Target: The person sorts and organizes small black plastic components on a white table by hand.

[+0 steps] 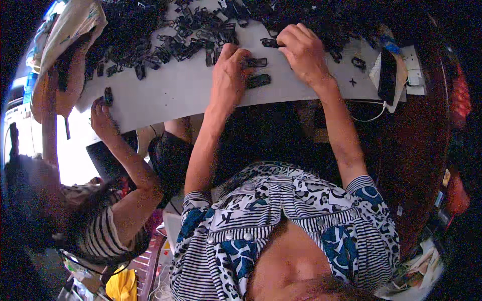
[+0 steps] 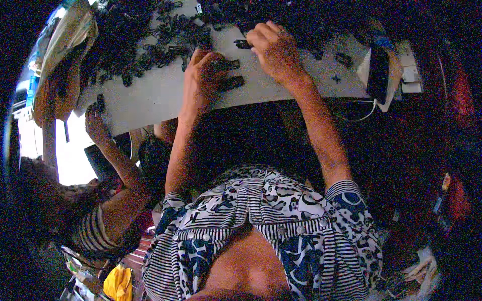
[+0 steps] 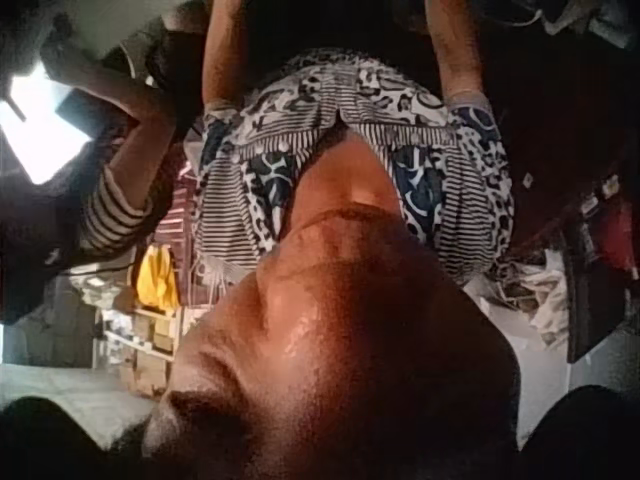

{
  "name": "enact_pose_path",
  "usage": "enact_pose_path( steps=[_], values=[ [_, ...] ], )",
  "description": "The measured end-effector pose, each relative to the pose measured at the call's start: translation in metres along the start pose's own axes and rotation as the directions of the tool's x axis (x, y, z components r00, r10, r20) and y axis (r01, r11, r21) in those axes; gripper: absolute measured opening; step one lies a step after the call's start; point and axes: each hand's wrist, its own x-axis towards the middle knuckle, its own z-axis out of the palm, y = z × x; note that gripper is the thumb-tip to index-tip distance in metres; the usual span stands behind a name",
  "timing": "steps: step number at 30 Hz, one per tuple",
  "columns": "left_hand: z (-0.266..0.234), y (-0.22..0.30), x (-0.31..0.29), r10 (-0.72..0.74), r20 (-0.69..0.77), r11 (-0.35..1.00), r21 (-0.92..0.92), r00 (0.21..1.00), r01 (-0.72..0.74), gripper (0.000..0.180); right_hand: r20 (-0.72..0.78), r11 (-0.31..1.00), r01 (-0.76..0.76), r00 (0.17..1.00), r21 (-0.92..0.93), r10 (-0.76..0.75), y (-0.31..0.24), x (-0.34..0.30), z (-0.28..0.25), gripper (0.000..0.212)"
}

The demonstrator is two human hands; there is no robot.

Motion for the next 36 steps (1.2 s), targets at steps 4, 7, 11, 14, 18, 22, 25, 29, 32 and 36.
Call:
enact_pose_path(
  steps=[4, 7, 11, 14, 18, 22, 25, 29, 32, 36],
  values=[
    [0.002, 0.0, -0.002, -0.045, 0.01, 0.998, -0.031, 0.999, 0.045, 0.034, 0.011, 0.998, -0.051, 0.999, -0.027, 0.052, -0.008, 0.006, 0.002, 0.022],
    [0.005, -0.006, -0.003, 0.006, -0.047, 1.0, -0.003, 0.999, -0.006, 0.033, 0.053, 0.995, -0.092, 0.994, -0.036, 0.094, -0.015, 0.009, 0.008, 0.024],
    [0.008, -0.011, -0.003, 0.022, -0.046, 0.999, -0.036, 0.999, -0.024, 0.032, 0.105, 0.999, -0.036, 0.994, -0.002, 0.036, -0.014, 0.009, 0.009, 0.025],
    [0.009, -0.011, 0.0, 0.012, -0.051, 1.0, -0.019, 0.999, -0.013, 0.031, 0.177, 0.995, -0.005, 0.984, 0.099, -0.013, -0.015, 0.01, 0.009, 0.026],
    [0.009, -0.011, -0.001, -0.011, -0.056, 0.999, -0.036, 0.998, 0.009, 0.03, 0.221, 0.973, 0.021, 0.973, 0.228, -0.073, -0.014, 0.011, 0.009, 0.026],
    [0.008, -0.009, 0.0, -0.013, -0.057, 0.997, -0.072, 0.998, 0.009, 0.03, 0.176, 0.961, -0.009, 0.983, 0.278, -0.042, -0.021, 0.004, 0.002, 0.024],
    [0.012, -0.013, -0.001, 0.025, -0.097, 1.0, -0.01, 0.995, -0.026, 0.03, 0.119, 0.961, -0.038, 0.993, 0.275, 0.005, -0.022, -0.005, 0.01, 0.03],
    [0.013, -0.015, 0.0, 0.028, -0.095, 0.998, -0.047, 0.995, -0.032, 0.031, 0.164, 0.984, 0.035, 0.984, 0.173, -0.064, -0.03, -0.003, 0.006, 0.032],
    [0.014, -0.015, 0.0, 0.013, -0.095, 0.998, -0.059, 0.995, -0.018, 0.032, 0.155, 0.989, 0.039, 0.986, 0.144, -0.061, -0.032, -0.002, 0.007, 0.029],
    [0.013, -0.017, 0.0, 0.062, -0.101, 0.997, -0.044, 0.993, -0.067, 0.033, 0.128, 0.989, 0.071, 0.988, 0.131, -0.088, -0.031, 0.0, 0.017, 0.007]
  ],
)
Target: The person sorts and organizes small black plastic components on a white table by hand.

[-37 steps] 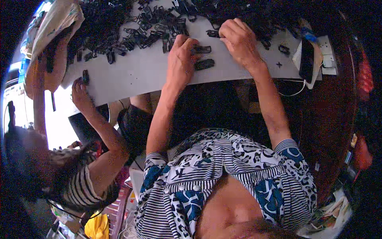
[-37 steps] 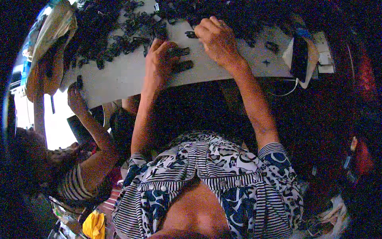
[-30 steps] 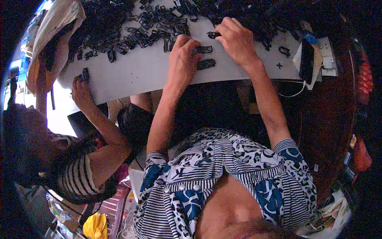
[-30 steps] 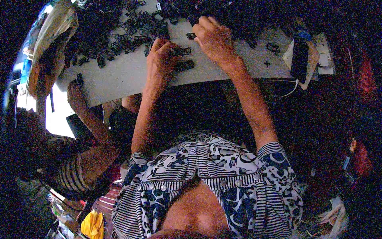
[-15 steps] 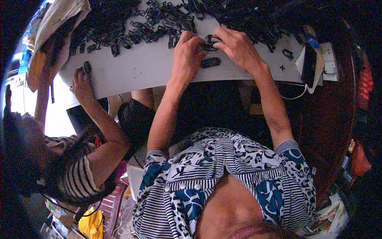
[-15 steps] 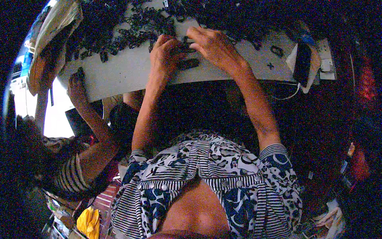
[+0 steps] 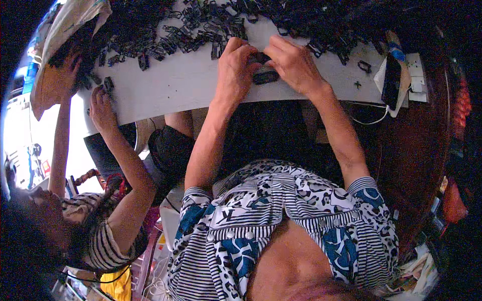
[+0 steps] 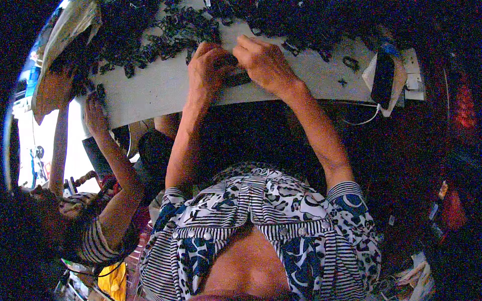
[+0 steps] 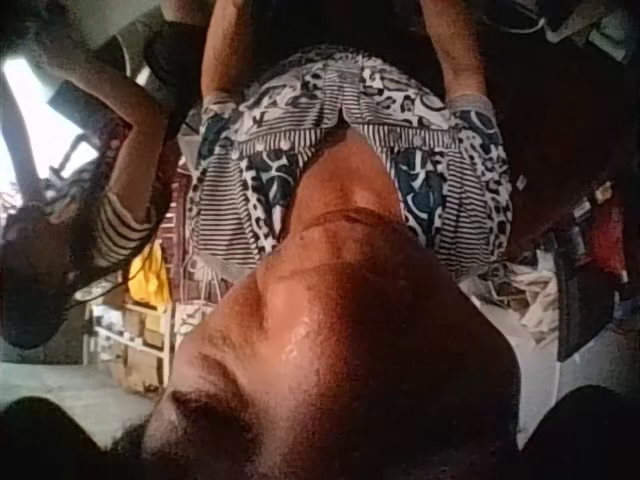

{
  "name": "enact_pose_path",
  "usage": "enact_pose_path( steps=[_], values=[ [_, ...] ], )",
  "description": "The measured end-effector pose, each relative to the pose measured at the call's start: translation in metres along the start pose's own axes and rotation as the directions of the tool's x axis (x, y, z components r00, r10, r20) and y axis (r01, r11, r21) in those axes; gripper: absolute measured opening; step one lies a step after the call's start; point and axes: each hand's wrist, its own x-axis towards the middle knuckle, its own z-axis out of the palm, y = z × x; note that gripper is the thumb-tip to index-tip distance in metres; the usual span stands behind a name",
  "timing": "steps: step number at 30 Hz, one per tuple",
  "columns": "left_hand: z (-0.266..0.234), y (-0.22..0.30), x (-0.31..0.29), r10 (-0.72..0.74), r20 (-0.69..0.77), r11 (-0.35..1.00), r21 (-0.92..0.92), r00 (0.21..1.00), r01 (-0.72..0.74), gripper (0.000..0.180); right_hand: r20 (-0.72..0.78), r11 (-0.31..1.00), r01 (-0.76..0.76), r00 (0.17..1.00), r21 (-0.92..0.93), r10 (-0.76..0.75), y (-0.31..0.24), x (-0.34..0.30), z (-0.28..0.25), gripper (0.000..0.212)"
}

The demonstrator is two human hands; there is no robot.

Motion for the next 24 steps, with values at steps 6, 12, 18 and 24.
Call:
enact_pose_path(
  steps=[6, 12, 18, 24],
  values=[
    [0.001, 0.005, 0.0, -0.035, 0.021, 0.999, -0.035, 0.999, 0.036, 0.032, 0.039, 0.995, -0.06, 0.998, 0.078, 0.057, 0.003, -0.008, 0.01, 0.006],
    [-0.008, 0.005, -0.005, -0.026, 0.058, 0.999, -0.035, 0.998, 0.028, 0.034, -0.063, 0.985, -0.086, 0.993, 0.151, 0.096, 0.018, -0.008, -0.01, 0.018],
    [-0.017, 0.016, 0.003, 0.001, 0.147, 1.0, 0.009, 0.989, -0.002, 0.03, -0.071, 0.828, -0.461, 0.883, -0.32, 0.464, 0.018, 0.02, -0.007, 0.033],
    [-0.018, 0.02, 0.018, -0.05, 0.015, 0.998, 0.026, 0.999, 0.049, 0.024, -0.174, 0.814, -0.532, 0.847, -0.234, 0.503, 0.017, 0.027, 0.002, 0.035]
  ],
)
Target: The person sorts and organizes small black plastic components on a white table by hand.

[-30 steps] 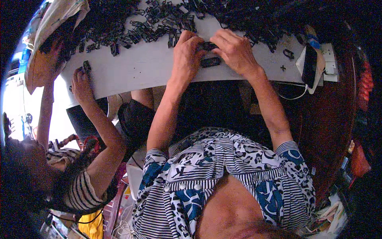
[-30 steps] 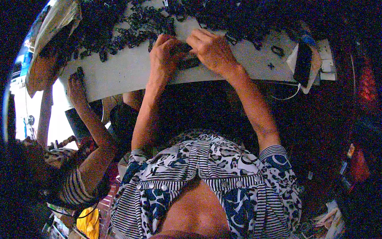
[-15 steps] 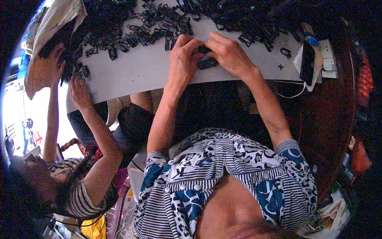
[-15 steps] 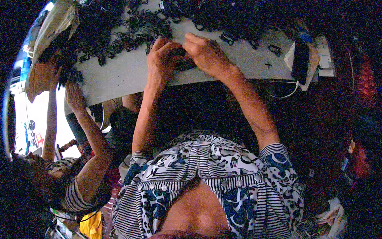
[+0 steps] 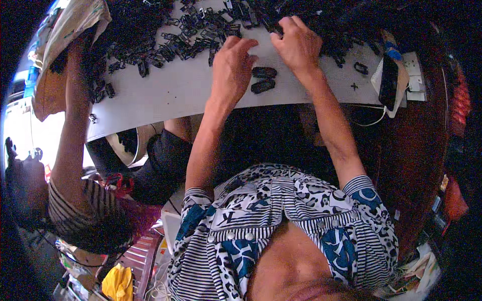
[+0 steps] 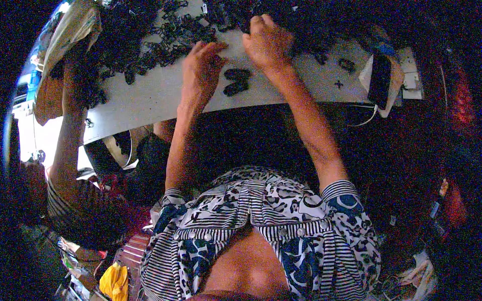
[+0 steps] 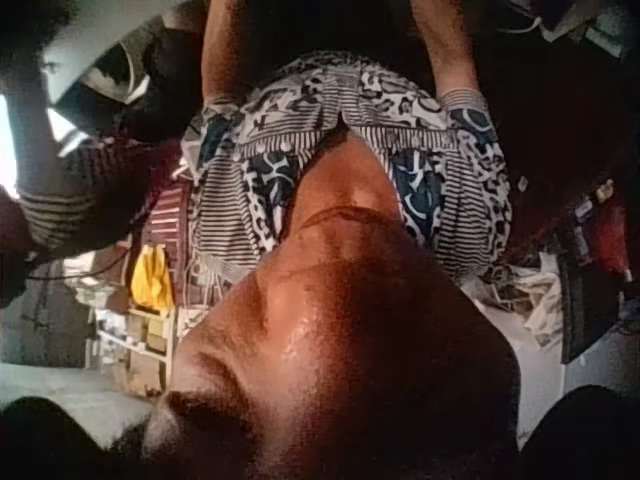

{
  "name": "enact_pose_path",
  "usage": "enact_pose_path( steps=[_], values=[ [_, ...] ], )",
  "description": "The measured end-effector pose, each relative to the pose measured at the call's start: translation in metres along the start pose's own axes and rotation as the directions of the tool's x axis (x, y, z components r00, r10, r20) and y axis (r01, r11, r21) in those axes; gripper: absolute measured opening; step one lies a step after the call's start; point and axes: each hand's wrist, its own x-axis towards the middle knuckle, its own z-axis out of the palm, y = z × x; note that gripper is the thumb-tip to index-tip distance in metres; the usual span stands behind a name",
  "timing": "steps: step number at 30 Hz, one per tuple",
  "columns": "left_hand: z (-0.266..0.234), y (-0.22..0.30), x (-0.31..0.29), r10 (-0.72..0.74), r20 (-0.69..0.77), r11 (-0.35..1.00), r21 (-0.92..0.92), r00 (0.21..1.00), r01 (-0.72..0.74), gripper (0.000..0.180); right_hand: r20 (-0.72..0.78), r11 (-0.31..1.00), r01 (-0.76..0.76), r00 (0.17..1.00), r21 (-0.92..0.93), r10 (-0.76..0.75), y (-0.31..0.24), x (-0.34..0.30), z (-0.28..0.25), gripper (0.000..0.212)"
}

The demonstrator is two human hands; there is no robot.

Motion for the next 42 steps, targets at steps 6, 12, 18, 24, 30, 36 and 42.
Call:
enact_pose_path(
  steps=[6, 12, 18, 24, 30, 36, 42],
  values=[
    [-0.022, -0.015, -0.004, -0.039, -0.23, 0.995, 0.084, 0.972, 0.06, 0.017, 0.183, 0.715, -0.228, 0.973, 0.661, 0.141, 0.049, -0.01, -0.036, 0.041],
    [0.022, 0.0, 0.009, 0.113, 0.136, 0.992, 0.042, 0.984, -0.12, 0.025, 0.237, 0.808, -0.27, 0.957, 0.523, 0.166, 0.079, -0.054, -0.066, 0.035],
    [0.063, 0.018, 0.033, 0.536, 0.329, 0.774, 0.177, 0.778, -0.608, 0.024, 0.136, 0.954, 0.068, 0.984, 0.292, -0.112, 0.081, -0.072, -0.058, 0.032],
    [0.061, -0.004, 0.042, 0.542, 0.353, 0.794, 0.083, 0.763, -0.602, 0.02, 0.126, 0.932, 0.134, 0.975, 0.337, -0.186, 0.082, -0.075, -0.047, 0.038],
    [0.018, -0.017, 0.036, -0.062, 0.248, 0.941, -0.307, 0.967, 0.14, 0.023, 0.252, 0.92, 0.165, 0.931, 0.357, -0.265, 0.078, -0.068, -0.051, 0.042],
    [0.009, -0.027, 0.025, -0.219, 0.243, 0.957, -0.134, 0.945, 0.257, 0.022, 0.193, 0.867, 0.295, 0.898, 0.401, -0.395, 0.079, -0.059, -0.049, 0.04],
    [0.014, -0.039, 0.022, 0.118, 0.165, 0.989, 0.068, 0.979, -0.131, 0.019, 0.215, 0.868, 0.335, 0.877, 0.367, -0.429, 0.081, -0.057, -0.045, 0.031]
  ],
)
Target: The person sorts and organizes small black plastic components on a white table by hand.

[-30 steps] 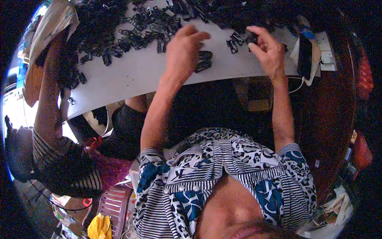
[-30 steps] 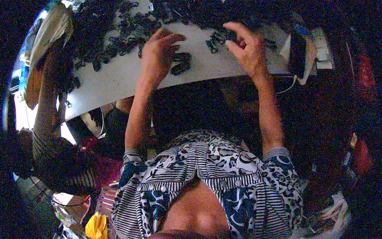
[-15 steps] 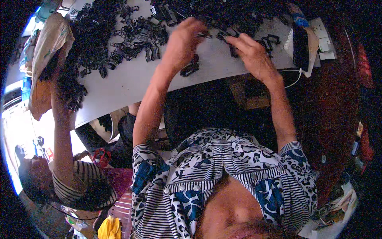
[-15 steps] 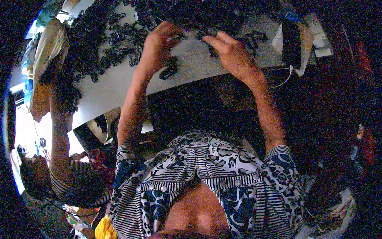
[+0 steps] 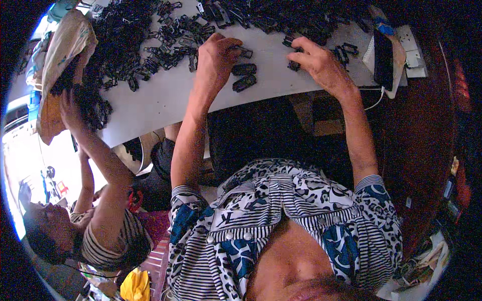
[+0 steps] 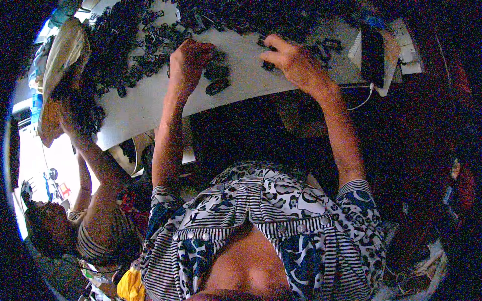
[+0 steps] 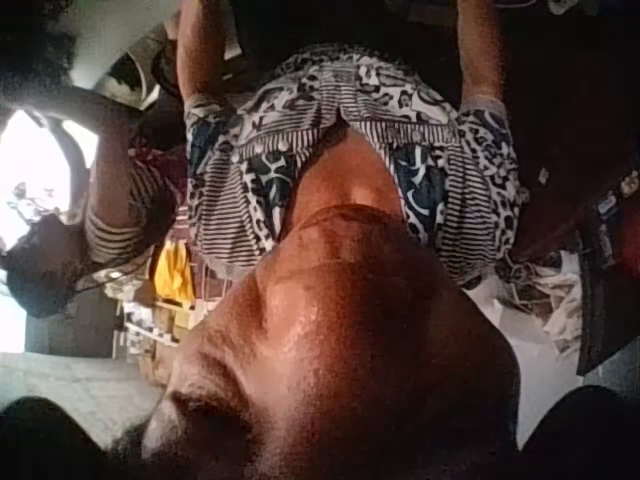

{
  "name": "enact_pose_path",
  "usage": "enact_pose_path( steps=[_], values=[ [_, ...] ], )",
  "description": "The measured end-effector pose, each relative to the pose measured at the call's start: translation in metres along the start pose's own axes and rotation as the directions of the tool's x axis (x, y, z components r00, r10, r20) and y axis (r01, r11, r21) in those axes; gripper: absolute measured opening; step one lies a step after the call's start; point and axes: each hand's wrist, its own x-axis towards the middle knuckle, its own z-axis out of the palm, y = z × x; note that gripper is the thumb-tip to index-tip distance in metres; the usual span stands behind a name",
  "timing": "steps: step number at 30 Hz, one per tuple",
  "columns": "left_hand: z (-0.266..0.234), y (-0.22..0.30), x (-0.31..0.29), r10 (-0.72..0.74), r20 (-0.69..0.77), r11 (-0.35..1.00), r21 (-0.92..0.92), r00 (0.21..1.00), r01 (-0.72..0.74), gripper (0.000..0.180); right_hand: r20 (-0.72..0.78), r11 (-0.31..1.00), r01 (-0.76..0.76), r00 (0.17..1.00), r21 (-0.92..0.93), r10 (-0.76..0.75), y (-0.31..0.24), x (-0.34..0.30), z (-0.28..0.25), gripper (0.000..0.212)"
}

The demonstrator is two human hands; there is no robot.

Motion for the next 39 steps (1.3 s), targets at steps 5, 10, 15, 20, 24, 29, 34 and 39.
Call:
enact_pose_path(
  steps=[5, 10, 15, 20, 24, 29, 34, 39],
  values=[
    [-0.006, 0.008, -0.002, 0.053, 0.043, 0.998, 0.026, 0.998, -0.054, 0.027, -0.05, 0.999, -0.011, 0.999, -0.037, 0.009, -0.008, 0.003, 0.001, 0.031],
    [0.0, 0.005, -0.004, -0.01, 0.077, 1.0, 0.019, 0.997, 0.008, 0.034, -0.079, 0.989, -0.148, 0.986, -0.01, 0.147, -0.014, 0.016, 0.009, 0.034],
    [-0.004, 0.011, -0.006, -0.035, 0.016, 0.999, 0.009, 0.999, 0.034, 0.031, -0.11, 0.983, -0.078, 0.989, 0.169, 0.098, -0.024, 0.043, 0.026, 0.032],
    [0.008, 0.004, -0.011, -0.028, 0.025, 0.999, -0.04, 0.999, 0.029, 0.027, -0.174, 0.978, -0.172, 0.966, 0.12, 0.191, -0.032, 0.057, 0.034, 0.033],
    [0.003, 0.017, -0.014, -0.055, -0.043, 0.998, 0.035, 0.998, 0.056, 0.026, -0.054, 0.971, -0.226, 0.973, -0.075, 0.222, -0.031, 0.063, 0.029, 0.028],
    [-0.003, 0.019, -0.02, -0.13, 0.005, 0.99, 0.048, 0.992, 0.129, 0.026, 0.027, 0.991, 0.1, 0.994, 0.092, -0.103, -0.008, 0.067, 0.016, 0.034],
    [-0.004, 0.026, -0.018, -0.12, -0.034, 0.991, 0.052, 0.992, 0.122, 0.026, 0.033, 0.999, 0.049, 0.998, -0.012, -0.048, -0.011, 0.067, 0.013, 0.037],
    [-0.009, 0.022, -0.022, -0.134, -0.029, 0.987, 0.088, 0.991, 0.136, 0.027, -0.009, 0.978, 0.191, 0.981, -0.081, -0.192, -0.01, 0.083, 0.011, 0.036]
  ],
)
